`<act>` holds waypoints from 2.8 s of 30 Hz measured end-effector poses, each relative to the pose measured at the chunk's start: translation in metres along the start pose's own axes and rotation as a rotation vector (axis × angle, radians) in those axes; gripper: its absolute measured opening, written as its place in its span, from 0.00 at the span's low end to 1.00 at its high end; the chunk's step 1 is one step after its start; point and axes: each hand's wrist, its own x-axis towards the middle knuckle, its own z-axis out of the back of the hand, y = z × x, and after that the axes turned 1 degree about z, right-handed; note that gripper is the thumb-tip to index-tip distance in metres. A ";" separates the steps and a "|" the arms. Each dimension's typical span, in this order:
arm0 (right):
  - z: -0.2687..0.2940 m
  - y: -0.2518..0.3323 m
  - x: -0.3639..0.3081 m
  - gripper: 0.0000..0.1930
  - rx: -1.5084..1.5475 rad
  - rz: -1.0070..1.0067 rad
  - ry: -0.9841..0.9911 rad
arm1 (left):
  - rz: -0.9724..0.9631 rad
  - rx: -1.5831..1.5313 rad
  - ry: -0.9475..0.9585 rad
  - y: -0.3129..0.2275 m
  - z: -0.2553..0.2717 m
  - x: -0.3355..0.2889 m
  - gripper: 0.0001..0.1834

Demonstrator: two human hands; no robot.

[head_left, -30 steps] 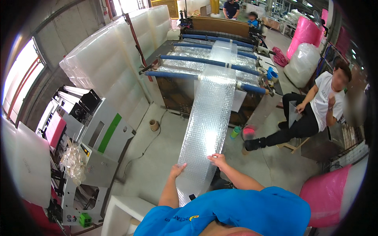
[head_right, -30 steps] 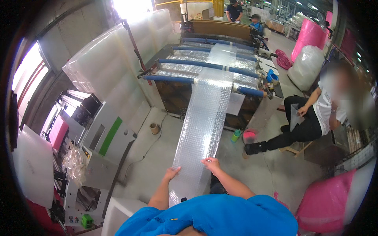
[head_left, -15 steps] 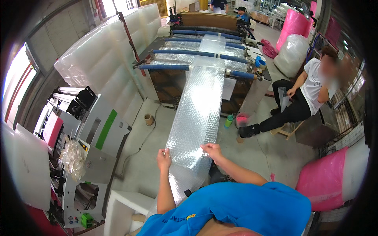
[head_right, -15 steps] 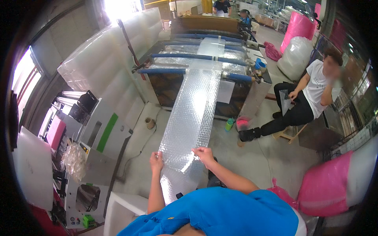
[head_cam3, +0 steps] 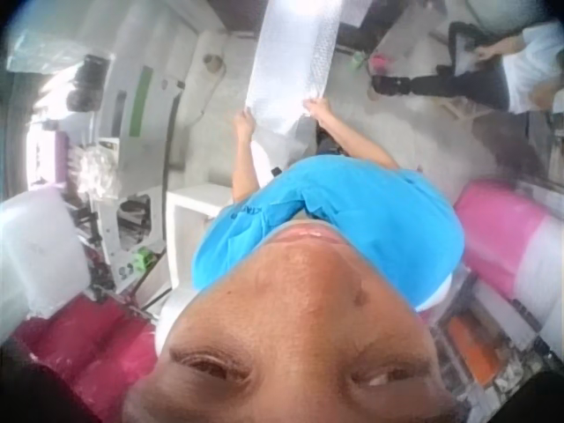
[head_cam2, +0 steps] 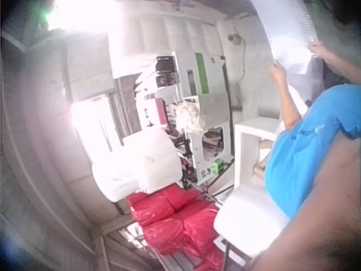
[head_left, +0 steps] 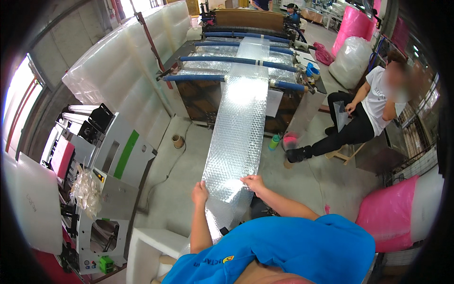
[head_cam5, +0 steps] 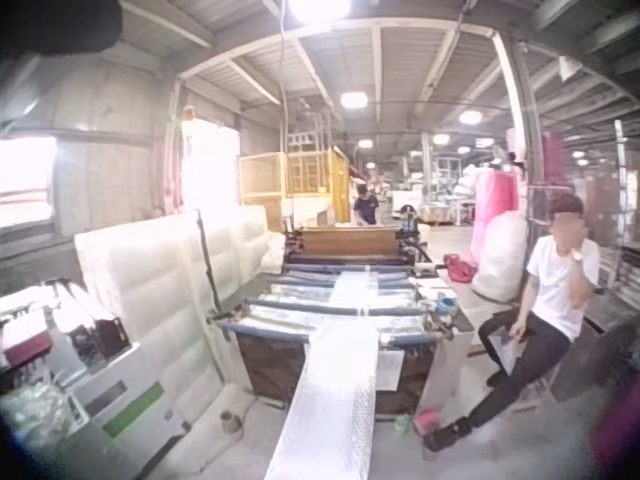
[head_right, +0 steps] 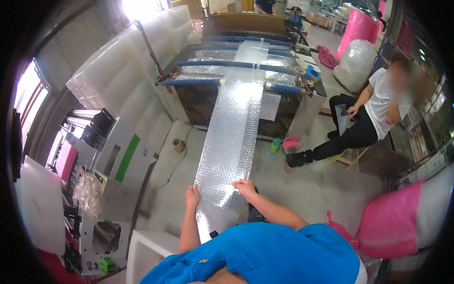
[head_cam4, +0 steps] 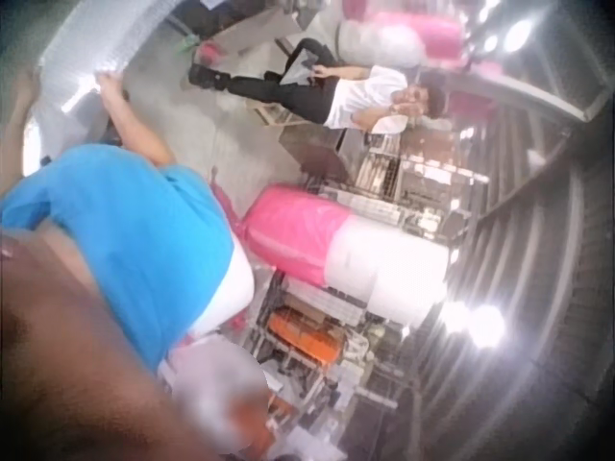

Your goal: The person pulls a sheet of bubble wrap from a roll on a machine and smooths it out with both hands. They continue to pull and adjust the bubble wrap as it feeds from the machine.

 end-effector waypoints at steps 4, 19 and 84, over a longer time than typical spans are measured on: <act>0.005 -0.025 0.029 0.11 -0.050 -0.062 -0.043 | -0.006 0.061 0.038 0.019 -0.031 0.014 0.21; 0.038 -0.015 0.127 0.12 -0.095 -0.091 -0.008 | 0.082 0.115 0.173 -0.013 -0.095 0.097 0.25; -0.006 0.009 0.016 0.08 0.032 -0.007 -0.002 | -0.002 -0.323 0.019 0.017 -0.023 0.038 0.20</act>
